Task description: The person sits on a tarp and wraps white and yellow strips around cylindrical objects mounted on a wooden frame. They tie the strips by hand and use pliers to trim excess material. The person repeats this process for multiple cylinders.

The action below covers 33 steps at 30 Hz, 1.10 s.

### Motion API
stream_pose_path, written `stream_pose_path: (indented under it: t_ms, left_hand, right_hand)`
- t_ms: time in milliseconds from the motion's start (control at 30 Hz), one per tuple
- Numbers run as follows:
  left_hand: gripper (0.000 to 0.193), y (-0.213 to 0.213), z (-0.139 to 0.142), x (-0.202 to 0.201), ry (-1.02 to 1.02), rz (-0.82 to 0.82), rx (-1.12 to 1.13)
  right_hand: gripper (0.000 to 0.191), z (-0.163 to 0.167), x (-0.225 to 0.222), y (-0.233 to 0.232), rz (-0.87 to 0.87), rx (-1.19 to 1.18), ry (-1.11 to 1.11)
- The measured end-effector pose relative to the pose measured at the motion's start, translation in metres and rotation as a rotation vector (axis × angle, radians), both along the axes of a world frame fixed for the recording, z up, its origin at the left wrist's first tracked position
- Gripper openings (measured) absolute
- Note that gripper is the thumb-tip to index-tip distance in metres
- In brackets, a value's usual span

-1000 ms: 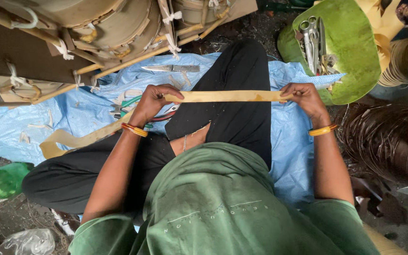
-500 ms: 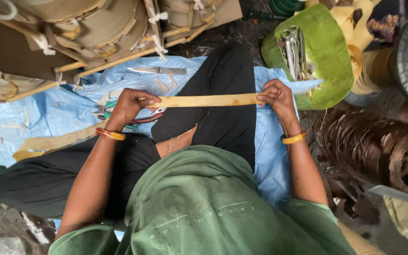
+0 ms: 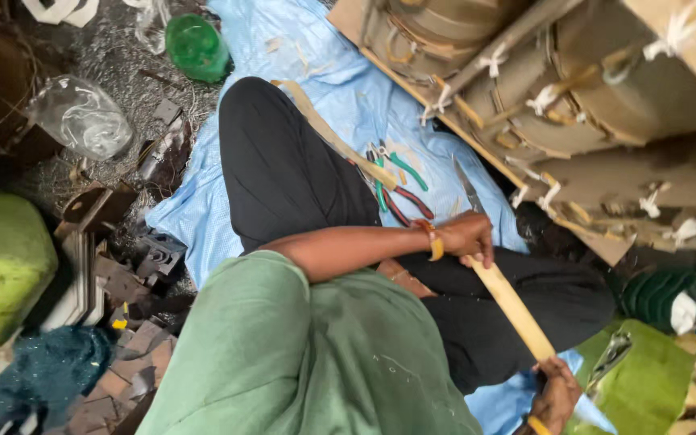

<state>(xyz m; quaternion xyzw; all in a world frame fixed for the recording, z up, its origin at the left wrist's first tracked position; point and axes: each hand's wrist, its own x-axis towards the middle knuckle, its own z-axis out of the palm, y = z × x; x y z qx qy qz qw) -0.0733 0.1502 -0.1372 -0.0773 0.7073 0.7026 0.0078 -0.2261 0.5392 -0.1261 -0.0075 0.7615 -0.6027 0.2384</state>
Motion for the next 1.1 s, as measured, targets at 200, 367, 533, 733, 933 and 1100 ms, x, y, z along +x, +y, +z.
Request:
stream_pose_path:
  t_ms: [200, 367, 533, 733, 933, 1100]
  left_hand:
    - [0.017, -0.141, -0.023, 0.159, -0.200, 0.557, -0.250]
    - [0.023, -0.150, -0.039, 0.171, -0.183, 0.451, -0.041]
    - [0.026, -0.144, -0.051, 0.142, -0.144, 0.389, 0.288]
    - [0.025, -0.160, -0.034, 0.150, -0.080, 0.494, 0.281]
    - [0.027, -0.148, -0.034, 0.137, 0.048, 0.704, -0.049]
    - [0.028, -0.143, -0.039, 0.130, -0.039, 0.714, 0.059]
  right_hand:
    - [0.015, 0.115, -0.017, -0.112, 0.297, 0.073, 0.335]
    - [0.012, 0.200, 0.094, -0.307, 0.938, 0.101, 0.717]
    - [0.037, 0.164, 0.259, -0.570, 1.621, -0.227, 1.120]
    - [0.077, 0.091, 0.383, -0.719, 2.048, -0.383, 1.703]
    - [0.051, 0.065, 0.390, -0.724, 2.142, -0.250, 1.743]
    - [0.050, 0.068, 0.377, -0.722, 1.824, -0.552, 1.826]
